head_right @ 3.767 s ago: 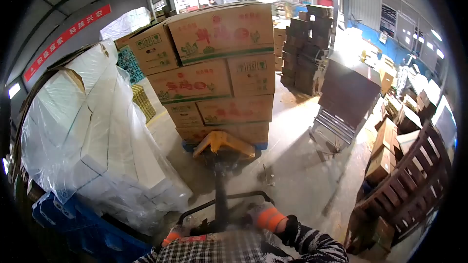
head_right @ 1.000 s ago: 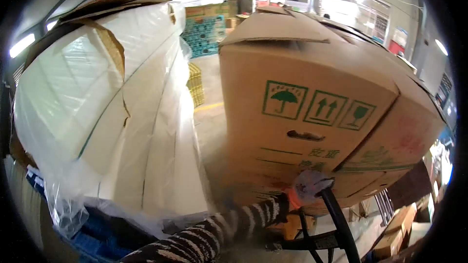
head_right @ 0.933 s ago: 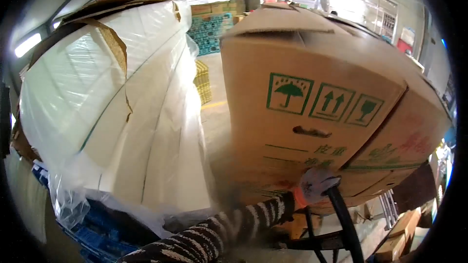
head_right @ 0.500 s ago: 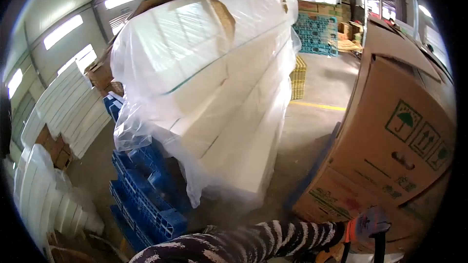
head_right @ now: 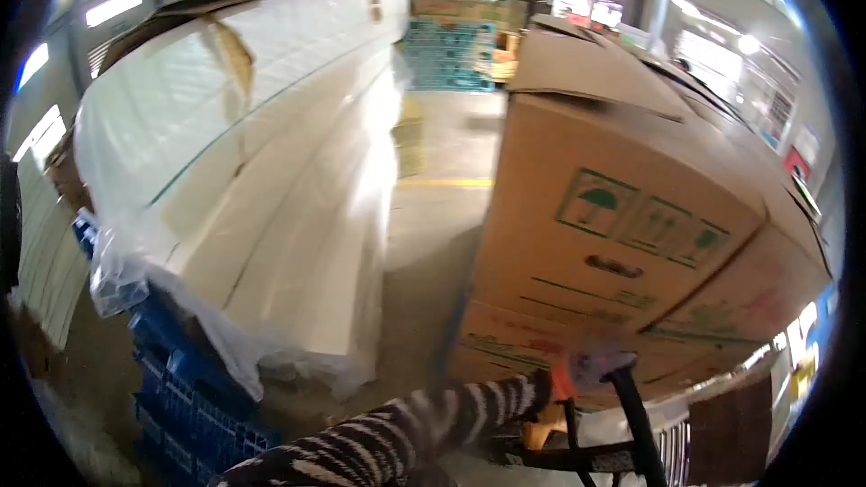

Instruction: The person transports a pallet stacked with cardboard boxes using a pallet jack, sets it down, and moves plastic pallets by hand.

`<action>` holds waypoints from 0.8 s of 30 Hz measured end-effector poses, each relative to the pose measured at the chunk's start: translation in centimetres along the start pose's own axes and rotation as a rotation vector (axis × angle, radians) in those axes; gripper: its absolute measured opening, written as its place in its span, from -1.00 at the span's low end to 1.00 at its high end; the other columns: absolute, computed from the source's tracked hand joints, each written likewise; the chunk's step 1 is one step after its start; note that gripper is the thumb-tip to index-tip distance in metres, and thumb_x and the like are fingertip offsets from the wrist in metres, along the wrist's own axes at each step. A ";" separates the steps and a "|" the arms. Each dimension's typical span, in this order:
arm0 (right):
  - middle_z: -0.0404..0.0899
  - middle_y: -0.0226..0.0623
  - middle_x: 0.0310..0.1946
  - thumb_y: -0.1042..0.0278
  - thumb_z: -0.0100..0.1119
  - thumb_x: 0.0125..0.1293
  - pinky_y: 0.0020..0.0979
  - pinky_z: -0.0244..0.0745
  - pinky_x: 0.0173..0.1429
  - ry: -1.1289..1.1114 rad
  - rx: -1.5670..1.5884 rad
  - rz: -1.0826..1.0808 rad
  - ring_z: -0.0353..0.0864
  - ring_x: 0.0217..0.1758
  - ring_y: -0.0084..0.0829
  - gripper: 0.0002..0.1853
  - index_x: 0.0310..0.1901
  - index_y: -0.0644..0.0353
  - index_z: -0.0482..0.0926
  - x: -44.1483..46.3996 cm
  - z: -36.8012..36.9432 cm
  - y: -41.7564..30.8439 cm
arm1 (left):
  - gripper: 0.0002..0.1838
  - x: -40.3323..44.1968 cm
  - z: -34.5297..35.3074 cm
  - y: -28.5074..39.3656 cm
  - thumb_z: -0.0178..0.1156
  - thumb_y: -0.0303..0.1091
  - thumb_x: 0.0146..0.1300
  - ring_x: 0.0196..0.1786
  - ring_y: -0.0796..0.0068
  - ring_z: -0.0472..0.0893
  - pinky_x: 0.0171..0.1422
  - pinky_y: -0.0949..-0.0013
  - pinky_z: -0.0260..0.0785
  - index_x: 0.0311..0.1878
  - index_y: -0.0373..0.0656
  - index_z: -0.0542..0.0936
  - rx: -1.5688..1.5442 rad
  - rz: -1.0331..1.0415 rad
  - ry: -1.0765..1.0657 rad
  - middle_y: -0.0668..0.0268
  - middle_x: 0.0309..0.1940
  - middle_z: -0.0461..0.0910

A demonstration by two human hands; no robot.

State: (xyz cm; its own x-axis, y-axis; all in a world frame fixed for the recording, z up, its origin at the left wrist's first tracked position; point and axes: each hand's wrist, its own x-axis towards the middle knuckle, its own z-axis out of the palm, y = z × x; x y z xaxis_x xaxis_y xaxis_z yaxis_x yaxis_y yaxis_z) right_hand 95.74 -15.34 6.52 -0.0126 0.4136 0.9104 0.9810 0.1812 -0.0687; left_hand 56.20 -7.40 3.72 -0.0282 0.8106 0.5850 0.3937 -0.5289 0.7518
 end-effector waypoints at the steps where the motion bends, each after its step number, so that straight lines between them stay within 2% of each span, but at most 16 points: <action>1: 0.70 -0.20 -0.37 0.48 0.36 0.18 -0.37 0.53 -0.30 -0.006 0.100 -0.002 0.65 -0.41 -0.35 -0.84 -0.25 0.39 0.70 0.5 0.1 -0.8 | -0.68 0.3 1.1 -1.2 0.08 -0.14 0.39 -0.07 0.17 0.59 0.05 0.15 0.41 0.05 -0.12 0.56 0.202 0.139 0.171 0.17 -0.14 0.60; 2: 0.70 -0.19 -0.36 0.48 0.36 0.18 -0.38 0.54 -0.29 -0.017 0.207 -0.010 0.65 -0.40 -0.35 -0.83 -0.24 0.40 0.69 1.4 0.5 -1.4 | -0.70 0.4 2.8 -2.6 0.18 -0.14 0.31 -0.18 0.15 0.61 -0.03 0.09 0.42 -0.04 -0.13 0.60 0.450 0.408 0.439 0.18 -0.25 0.62; 3: 0.71 -0.18 -0.34 0.48 0.35 0.18 -0.38 0.55 -0.29 -0.030 0.312 -0.013 0.66 -0.40 -0.35 -0.82 -0.23 0.41 0.68 2.0 0.8 -1.8 | -0.70 0.9 3.3 -2.8 0.18 -0.14 0.31 -0.18 0.15 0.61 -0.03 0.09 0.42 -0.04 -0.13 0.60 0.427 0.421 0.423 0.18 -0.25 0.62; 4: 0.71 -0.15 -0.29 0.48 0.35 0.19 -0.38 0.57 -0.24 0.010 0.457 -0.042 0.69 -0.35 -0.34 -0.78 -0.17 0.43 0.66 2.6 1.4 -2.1 | -0.71 1.8 2.6 -2.6 0.23 -0.15 0.24 -0.22 0.10 0.60 -0.08 0.08 0.43 -0.09 -0.13 0.60 0.269 0.181 0.212 0.14 -0.29 0.61; 6: 0.72 -0.21 -0.26 0.42 0.38 0.18 -0.41 0.57 -0.16 0.015 0.521 -0.110 0.70 -0.27 -0.42 -0.71 -0.07 0.35 0.65 2.6 1.0 -2.9 | -0.77 3.0 2.0 -3.6 0.28 -0.18 0.18 -0.29 0.06 0.58 -0.17 0.08 0.42 -0.21 -0.12 0.60 0.249 0.124 0.129 0.10 -0.37 0.57; 7: 0.66 -0.11 -0.09 0.52 0.26 0.17 -0.30 0.53 0.00 -0.048 0.525 -0.087 0.66 -0.11 -0.28 -0.66 0.01 0.35 0.60 0.4 3.2 -0.1 | -0.80 3.6 2.3 -4.2 0.26 -0.19 0.19 -0.32 0.08 0.56 -0.22 0.08 0.39 -0.28 -0.11 0.58 0.374 0.298 0.271 0.10 -0.43 0.54; 8: 0.60 -0.01 0.08 0.63 0.13 0.16 -0.20 0.49 0.16 -0.112 0.525 -0.053 0.62 0.04 -0.14 -0.59 0.09 0.36 0.54 -1.5 4.8 2.5 | -0.81 4.1 2.6 -4.2 0.27 -0.21 0.18 -0.34 0.08 0.55 -0.23 0.11 0.39 -0.28 -0.10 0.58 0.386 0.300 0.293 0.12 -0.45 0.53; 9: 0.63 -0.01 0.01 0.64 0.14 0.13 -0.18 0.49 0.16 -0.101 0.501 -0.074 0.63 0.02 -0.12 -0.61 0.05 0.35 0.56 -1.2 4.3 1.8 | -0.83 4.2 2.6 -4.2 0.27 -0.23 0.16 -0.36 0.08 0.53 -0.25 0.14 0.39 -0.28 -0.10 0.58 0.394 0.307 0.307 0.15 -0.46 0.51; 10: 0.66 -0.02 -0.06 0.65 0.16 0.10 -0.16 0.48 0.15 -0.095 0.473 -0.093 0.65 -0.01 -0.09 -0.64 0.00 0.34 0.58 -0.1 4.0 1.1 | -0.76 4.3 3.3 -4.8 0.23 -0.24 0.15 -0.32 0.07 0.54 -0.23 0.15 0.39 -0.15 -0.12 0.58 0.255 0.154 0.252 0.15 -0.39 0.52; 12: 0.66 -0.02 -0.07 0.65 0.17 0.08 -0.17 0.49 0.11 -0.147 0.448 -0.113 0.64 -0.04 -0.06 -0.66 -0.04 0.32 0.59 0.5 4.5 1.6 | -0.67 4.9 3.7 -5.2 0.18 -0.26 0.15 -0.27 0.07 0.56 -0.21 0.16 0.41 -0.02 -0.14 0.57 0.255 0.136 0.218 0.15 -0.30 0.54; 14: 0.66 -0.08 -0.31 0.46 0.31 0.08 -0.22 0.48 -0.20 -0.076 0.420 -0.098 0.60 -0.31 -0.05 -0.76 -0.18 0.26 0.57 2.6 4.8 0.1 | -0.68 5.5 3.9 -4.3 0.16 -0.27 0.17 -0.25 0.08 0.57 -0.20 0.16 0.41 -0.02 -0.14 0.58 0.357 0.282 0.227 0.15 -0.29 0.55; 15: 0.66 -0.06 -0.30 0.47 0.33 0.05 -0.21 0.49 -0.19 -0.074 0.459 -0.106 0.61 -0.32 -0.06 -0.75 -0.20 0.26 0.56 3.1 5.1 0.4 | -0.72 5.5 3.9 -2.7 0.14 -0.29 0.20 -0.25 0.13 0.57 -0.20 0.19 0.40 -0.05 -0.15 0.58 0.261 0.070 0.180 0.15 -0.28 0.55; 17: 0.63 -0.09 -0.36 0.38 0.36 0.05 -0.21 0.47 -0.21 -0.016 0.510 -0.144 0.59 -0.36 -0.08 -0.71 -0.18 0.24 0.55 3.5 6.7 1.8 | -0.76 6.2 4.3 -2.4 0.12 -0.32 0.22 -0.25 0.17 0.56 -0.20 0.21 0.40 -0.08 -0.15 0.58 0.158 -0.124 0.094 0.15 -0.28 0.55; 20: 0.62 -0.13 -0.38 0.37 0.38 0.04 -0.21 0.47 -0.21 -0.055 0.512 -0.145 0.59 -0.35 -0.09 -0.69 -0.18 0.23 0.55 4.9 7.6 3.2 | -0.58 7.6 5.9 -3.7 0.39 -0.25 -0.12 -0.24 0.10 0.66 -0.13 0.22 0.52 -0.10 -0.07 0.63 0.346 0.288 0.286 0.19 -0.29 0.65; 22: 0.65 -0.14 -0.33 0.41 0.40 0.01 -0.24 0.50 -0.22 -0.013 0.486 -0.184 0.63 -0.33 -0.12 -0.68 -0.17 0.20 0.56 5.5 8.6 4.3 | -0.52 8.3 6.7 -4.0 0.42 -0.24 -0.18 -0.24 0.13 0.67 -0.09 0.22 0.53 -0.07 -0.03 0.63 0.432 0.426 0.424 0.23 -0.25 0.65; 24: 0.67 -0.11 -0.27 0.43 0.41 -0.02 -0.25 0.53 -0.19 -0.019 0.564 -0.180 0.65 -0.30 -0.11 -0.67 -0.18 0.20 0.57 6.2 10.1 5.1 | -0.45 9.0 7.0 -4.8 0.45 -0.23 -0.25 -0.23 0.14 0.66 -0.11 0.19 0.53 -0.05 -0.01 0.62 0.394 0.408 0.416 0.24 -0.27 0.64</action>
State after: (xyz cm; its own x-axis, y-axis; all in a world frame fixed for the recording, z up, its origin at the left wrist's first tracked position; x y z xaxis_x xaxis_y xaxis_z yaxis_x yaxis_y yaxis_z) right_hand 98.68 -2.88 7.73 -0.1780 0.3474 0.9207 0.7087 0.6944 -0.1250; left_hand 60.52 4.20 3.27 -0.1251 0.3617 0.9239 0.7491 -0.5761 0.3270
